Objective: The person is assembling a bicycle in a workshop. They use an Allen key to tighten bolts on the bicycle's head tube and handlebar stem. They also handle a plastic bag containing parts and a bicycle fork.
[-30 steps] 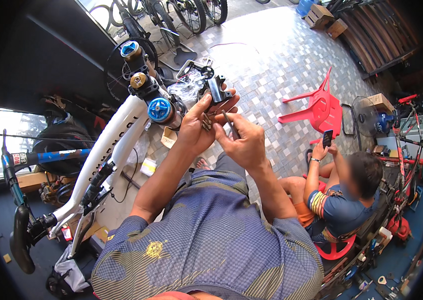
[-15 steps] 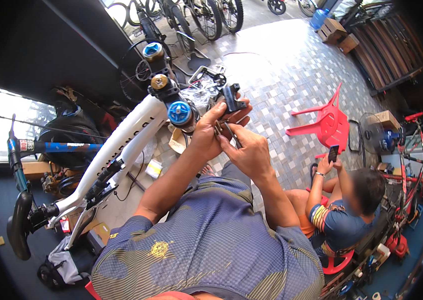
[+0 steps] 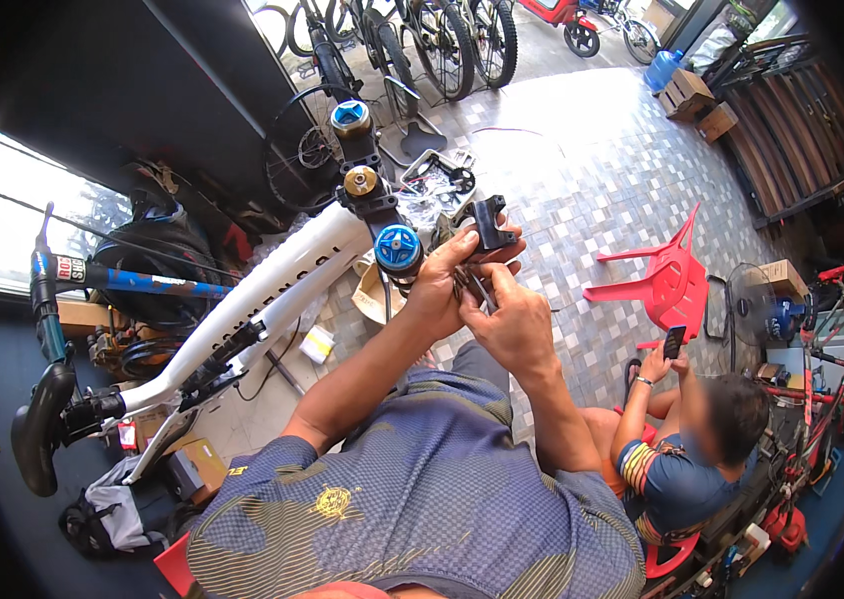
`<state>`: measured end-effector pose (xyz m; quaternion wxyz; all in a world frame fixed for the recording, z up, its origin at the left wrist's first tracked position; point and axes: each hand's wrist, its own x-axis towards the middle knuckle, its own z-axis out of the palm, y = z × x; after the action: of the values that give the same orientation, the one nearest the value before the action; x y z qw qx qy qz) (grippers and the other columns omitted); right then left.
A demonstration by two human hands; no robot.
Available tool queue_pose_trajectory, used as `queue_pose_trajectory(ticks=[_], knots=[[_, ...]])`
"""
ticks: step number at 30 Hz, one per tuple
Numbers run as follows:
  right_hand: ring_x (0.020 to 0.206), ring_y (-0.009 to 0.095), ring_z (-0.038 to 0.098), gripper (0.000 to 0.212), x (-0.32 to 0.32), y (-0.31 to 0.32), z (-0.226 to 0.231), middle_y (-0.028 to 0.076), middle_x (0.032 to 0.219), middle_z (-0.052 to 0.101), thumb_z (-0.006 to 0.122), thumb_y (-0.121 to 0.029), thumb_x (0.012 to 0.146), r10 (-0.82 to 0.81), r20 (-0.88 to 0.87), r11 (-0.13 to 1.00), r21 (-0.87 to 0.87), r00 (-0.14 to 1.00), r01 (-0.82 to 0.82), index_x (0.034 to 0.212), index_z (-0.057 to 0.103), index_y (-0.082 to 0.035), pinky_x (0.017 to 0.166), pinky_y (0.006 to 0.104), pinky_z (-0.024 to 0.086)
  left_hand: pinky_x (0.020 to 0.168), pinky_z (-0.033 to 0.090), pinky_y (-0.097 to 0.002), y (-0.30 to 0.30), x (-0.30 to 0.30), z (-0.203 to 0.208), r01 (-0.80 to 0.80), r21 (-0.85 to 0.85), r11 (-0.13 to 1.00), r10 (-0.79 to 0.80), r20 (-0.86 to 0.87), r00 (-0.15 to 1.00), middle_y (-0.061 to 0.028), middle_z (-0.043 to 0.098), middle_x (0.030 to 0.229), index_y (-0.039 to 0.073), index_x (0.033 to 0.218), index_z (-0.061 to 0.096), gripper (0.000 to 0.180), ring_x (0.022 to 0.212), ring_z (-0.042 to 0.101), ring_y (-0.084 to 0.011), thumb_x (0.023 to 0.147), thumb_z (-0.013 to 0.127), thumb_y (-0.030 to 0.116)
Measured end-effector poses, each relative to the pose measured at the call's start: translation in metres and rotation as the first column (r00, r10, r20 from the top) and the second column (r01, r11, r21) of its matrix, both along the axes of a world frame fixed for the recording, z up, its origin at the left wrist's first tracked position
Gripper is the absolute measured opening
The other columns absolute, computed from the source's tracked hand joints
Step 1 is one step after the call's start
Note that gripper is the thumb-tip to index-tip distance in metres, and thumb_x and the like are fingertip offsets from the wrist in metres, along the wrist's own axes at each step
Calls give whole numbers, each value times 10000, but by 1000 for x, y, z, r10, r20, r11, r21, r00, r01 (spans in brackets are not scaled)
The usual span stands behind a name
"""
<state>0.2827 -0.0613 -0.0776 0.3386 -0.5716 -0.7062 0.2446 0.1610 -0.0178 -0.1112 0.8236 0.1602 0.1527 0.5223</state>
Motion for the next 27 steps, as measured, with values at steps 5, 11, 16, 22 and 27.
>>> queue_pose_trajectory(ticks=[5,11,16,22,27], knots=[[684,187,711,270,4,1,-1,120,810,733,751,-127,834,-15,-96,996,-92,995,6,1065,656,-24,621,334,526,1111,466,-452,-1,0,5,7,1,1000,-7,0,1000,-179,614,1343,17,1437,465,452,1281,592,-298,1054,479,257],[600,50,535,227,1,-4,2,9,680,619,752,-103,856,-54,-203,997,-65,978,41,1050,678,-13,532,265,421,1081,489,-431,0,-1,3,10,13,1000,-11,36,999,-195,603,1362,17,1443,452,437,1276,597,-295,1057,472,219],[505,73,462,235,10,-5,4,14,592,531,751,-164,866,-98,-212,993,-88,972,81,1062,701,-43,481,295,373,1103,467,-429,0,0,-1,20,33,999,-20,22,1000,-205,580,1387,11,1459,434,447,1302,571,-290,1067,432,225],[500,50,416,196,17,-5,8,-22,586,507,773,-132,860,-139,-256,990,-52,957,130,1034,719,-59,475,271,346,1069,499,-407,-2,1,4,21,-4,1000,-21,53,998,-236,581,1365,20,1462,423,440,1292,575,-310,1064,441,207],[563,-18,362,175,21,-5,10,-98,636,474,766,-83,893,-127,-293,989,29,948,142,1049,711,-28,490,191,272,1017,536,-381,-2,1,-1,26,-4,1000,-25,48,999,-236,591,1348,19,1458,429,431,1235,617,-289,1056,465,171]])
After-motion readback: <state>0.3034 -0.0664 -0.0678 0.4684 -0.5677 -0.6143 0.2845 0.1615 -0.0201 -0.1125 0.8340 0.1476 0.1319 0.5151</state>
